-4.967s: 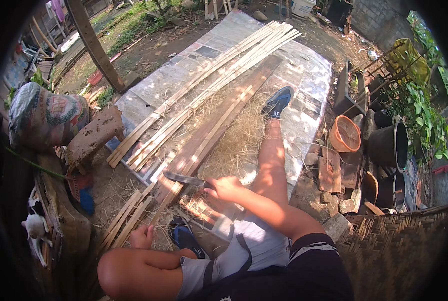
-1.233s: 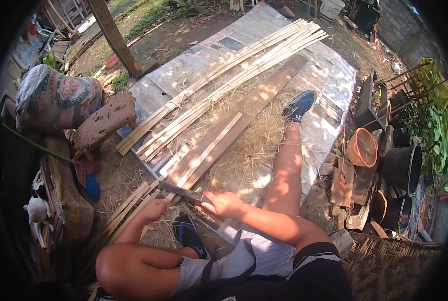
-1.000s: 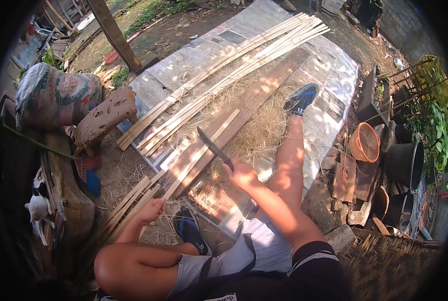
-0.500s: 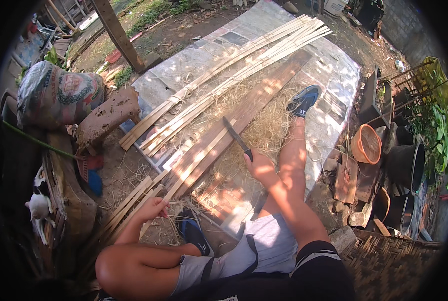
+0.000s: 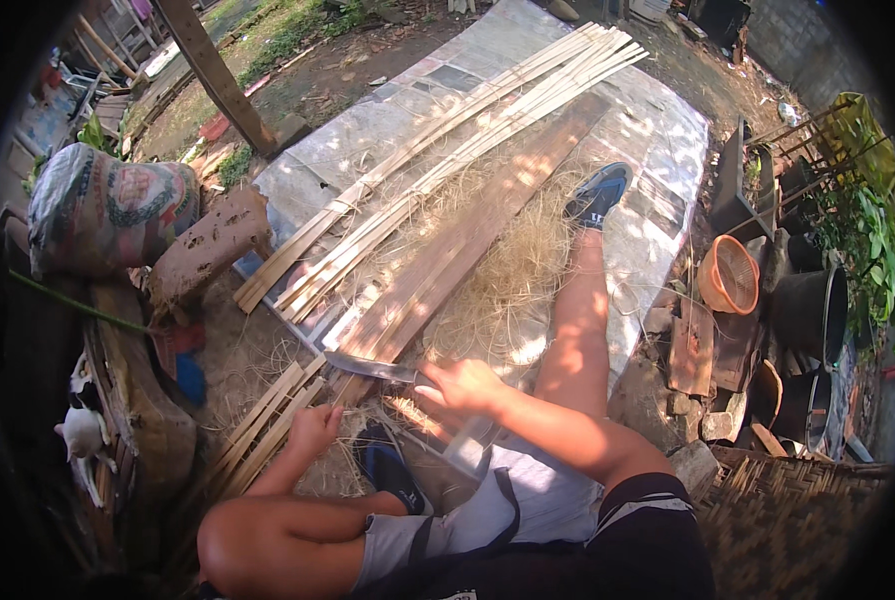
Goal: The person sits on the ground and uses a knife to split long bamboo strips into thinner pieces. They repeatedly cut, separate, and stack the strips on a tarp-covered surface.
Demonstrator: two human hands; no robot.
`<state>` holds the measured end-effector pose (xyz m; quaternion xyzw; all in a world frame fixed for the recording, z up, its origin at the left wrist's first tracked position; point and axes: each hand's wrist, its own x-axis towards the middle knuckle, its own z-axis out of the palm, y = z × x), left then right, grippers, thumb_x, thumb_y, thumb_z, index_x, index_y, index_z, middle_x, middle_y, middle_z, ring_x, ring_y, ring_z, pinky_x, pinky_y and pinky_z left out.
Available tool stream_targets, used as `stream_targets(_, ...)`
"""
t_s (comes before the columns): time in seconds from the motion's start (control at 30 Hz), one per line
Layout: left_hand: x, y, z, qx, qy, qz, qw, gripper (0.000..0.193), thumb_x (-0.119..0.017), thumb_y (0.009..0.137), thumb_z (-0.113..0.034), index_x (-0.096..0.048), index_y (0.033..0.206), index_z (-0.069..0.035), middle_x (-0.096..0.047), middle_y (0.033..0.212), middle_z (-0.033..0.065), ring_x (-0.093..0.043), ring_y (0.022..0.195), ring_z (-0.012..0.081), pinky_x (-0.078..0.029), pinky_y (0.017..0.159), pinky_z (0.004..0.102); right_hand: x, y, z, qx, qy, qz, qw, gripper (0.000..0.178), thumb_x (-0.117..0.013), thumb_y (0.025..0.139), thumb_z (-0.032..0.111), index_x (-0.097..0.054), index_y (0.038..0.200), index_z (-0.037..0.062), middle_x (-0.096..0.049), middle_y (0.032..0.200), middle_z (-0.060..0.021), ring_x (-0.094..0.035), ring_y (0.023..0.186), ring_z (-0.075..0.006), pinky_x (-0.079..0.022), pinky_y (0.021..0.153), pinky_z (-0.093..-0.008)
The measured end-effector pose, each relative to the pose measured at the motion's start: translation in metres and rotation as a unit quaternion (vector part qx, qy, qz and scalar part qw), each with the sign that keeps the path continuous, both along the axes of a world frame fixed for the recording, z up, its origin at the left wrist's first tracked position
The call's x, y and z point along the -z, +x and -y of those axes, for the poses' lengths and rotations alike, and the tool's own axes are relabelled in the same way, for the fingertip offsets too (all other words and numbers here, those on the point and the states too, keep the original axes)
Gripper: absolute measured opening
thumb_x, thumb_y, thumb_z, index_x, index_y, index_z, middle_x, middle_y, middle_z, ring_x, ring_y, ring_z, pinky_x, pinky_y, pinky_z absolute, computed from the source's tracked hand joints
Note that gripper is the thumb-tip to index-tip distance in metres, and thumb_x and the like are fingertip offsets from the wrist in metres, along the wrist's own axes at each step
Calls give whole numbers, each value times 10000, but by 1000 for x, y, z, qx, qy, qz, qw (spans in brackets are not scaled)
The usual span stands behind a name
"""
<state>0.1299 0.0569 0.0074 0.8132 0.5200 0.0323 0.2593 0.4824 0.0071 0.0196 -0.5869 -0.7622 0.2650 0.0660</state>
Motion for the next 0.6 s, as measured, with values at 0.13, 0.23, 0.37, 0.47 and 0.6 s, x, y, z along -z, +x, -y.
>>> stream_targets(0.13, -2, -9, 6, -20, -42, -4, 999, 430, -617, 995, -369, -670, 749, -20, -627, 650, 242, -637, 641, 466, -507, 604, 532, 11, 66, -34, 294, -27, 10, 955, 500, -488, 1032, 538, -549, 1356, 161, -705, 844, -207, -714, 810, -441, -585, 686, -525)
stream_targets(0.23, 10, -25, 14, -38, -83, 11, 996, 438, -609, 998, -380, -686, 762, -19, -631, 642, 231, -648, 641, 445, -513, 618, 522, 5, 35, -7, 148, -4, 24, 989, 483, -511, 1024, 530, -579, 1260, 114, -714, 830, -191, -725, 806, -400, -581, 682, -513)
stream_targets(0.37, -7, -17, 7, -76, -156, 36, 984, 463, -607, 1002, -402, -704, 770, -13, -666, 631, 178, -690, 615, 353, -535, 628, 469, 30, 75, -12, 211, 40, 43, 976, 489, -523, 1014, 535, -581, 1272, 124, -724, 867, -193, -724, 817, -396, -574, 712, -518)
stream_targets(0.47, 2, -35, -5, -92, -220, 46, 970, 426, -614, 1021, -349, -718, 799, 0, -682, 605, 88, -658, 537, 185, -511, 539, 350, 14, 92, -44, 264, 1, 40, 964, 494, -525, 1018, 515, -568, 1293, 107, -727, 870, -205, -717, 826, -420, -565, 741, -513)
stream_targets(0.6, 8, -52, -12, -49, -196, 28, 979, 401, -613, 1035, -322, -711, 817, 0, -683, 608, 49, -635, 510, 113, -489, 483, 288, 13, 73, -32, 223, 32, 39, 974, 473, -512, 1030, 497, -564, 1248, 80, -727, 870, -222, -715, 851, -440, -561, 766, -527)
